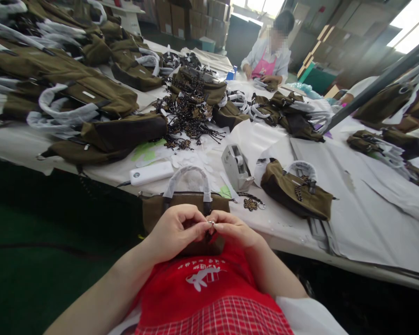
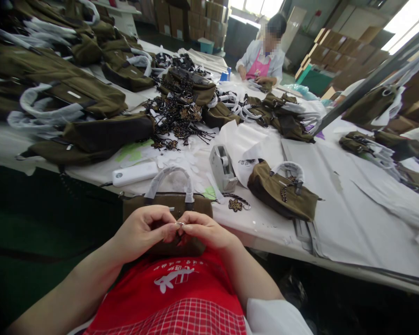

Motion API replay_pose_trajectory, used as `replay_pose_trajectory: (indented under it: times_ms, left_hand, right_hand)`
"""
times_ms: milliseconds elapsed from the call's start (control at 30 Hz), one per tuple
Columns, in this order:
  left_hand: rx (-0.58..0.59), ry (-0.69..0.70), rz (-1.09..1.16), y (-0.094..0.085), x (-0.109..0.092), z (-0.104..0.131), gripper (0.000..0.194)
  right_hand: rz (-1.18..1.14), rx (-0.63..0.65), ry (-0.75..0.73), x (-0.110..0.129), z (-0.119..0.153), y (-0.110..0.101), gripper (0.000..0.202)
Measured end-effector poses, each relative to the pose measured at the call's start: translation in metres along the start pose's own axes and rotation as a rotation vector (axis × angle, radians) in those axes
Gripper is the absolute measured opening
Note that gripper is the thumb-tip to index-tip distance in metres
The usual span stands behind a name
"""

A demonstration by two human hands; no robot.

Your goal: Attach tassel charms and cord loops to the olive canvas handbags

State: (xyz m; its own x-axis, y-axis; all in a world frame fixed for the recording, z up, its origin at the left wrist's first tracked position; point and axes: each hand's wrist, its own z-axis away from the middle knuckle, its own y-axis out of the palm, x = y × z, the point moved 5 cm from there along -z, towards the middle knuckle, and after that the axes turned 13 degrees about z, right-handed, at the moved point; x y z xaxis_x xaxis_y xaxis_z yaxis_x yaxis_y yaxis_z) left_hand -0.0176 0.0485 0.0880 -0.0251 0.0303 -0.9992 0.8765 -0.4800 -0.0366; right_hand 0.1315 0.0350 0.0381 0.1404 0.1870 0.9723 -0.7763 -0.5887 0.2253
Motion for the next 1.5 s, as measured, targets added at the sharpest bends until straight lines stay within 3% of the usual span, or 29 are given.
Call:
replay_pose_trajectory:
  times_ms: [167,300,367,467,600,700,900,1000,1133,1300,1500]
  left_hand:
    - [-0.004,-0.004,0.103,0.003,0.009,0.002,0.023]
    - [-0.065,-0.027,0.288,0.012,0.029,-0.006,0.023]
    - [-0.167,-0.006,0.311,0.016,0.038,-0.008,0.023]
    - [-0.361,0.021,0.26,0.018,0.049,-0.006,0.025]
    - [-0.492,0.113,0.044,0.017,0.05,-0.003,0.024]
    - [-0.444,0.176,-0.056,0.016,0.046,-0.006,0.023]
    - [-0.345,0.136,0.035,0.015,0.047,-0.012,0.023]
    - [-0.336,0.094,0.065,0.016,0.05,-0.015,0.023]
    - [-0.362,0.1,-0.079,0.012,0.045,-0.019,0.024]
    - [-0.309,0.089,-0.185,0.003,0.038,-0.029,0.03]
    - [-0.192,-0.084,0.07,-0.004,0.044,-0.035,0.035]
  right_hand:
    - [-0.307,0.005,0.131,-0.02,0.003,0.017,0.038]
    - [-0.338,-0.227,0.09,-0.025,-0.004,0.016,0.034]
    - [-0.342,-0.332,0.093,-0.03,-0.006,0.013,0.033]
    - [-0.327,-0.375,0.126,-0.037,-0.006,0.008,0.032]
    - [-0.031,-0.472,0.054,-0.034,0.004,-0.006,0.023]
    - [0.121,-0.478,0.0,-0.029,0.008,-0.013,0.022]
    - [-0.252,-0.415,0.103,-0.034,0.001,-0.014,0.023]
    - [-0.324,-0.321,0.144,-0.031,-0.001,-0.008,0.025]
    - [-0.341,-0.287,0.146,-0.027,-0.001,-0.006,0.031]
    - [-0.154,-0.379,0.13,-0.026,0.004,-0.018,0.037]
    - [0.375,-0.487,0.043,-0.011,0.007,-0.037,0.02]
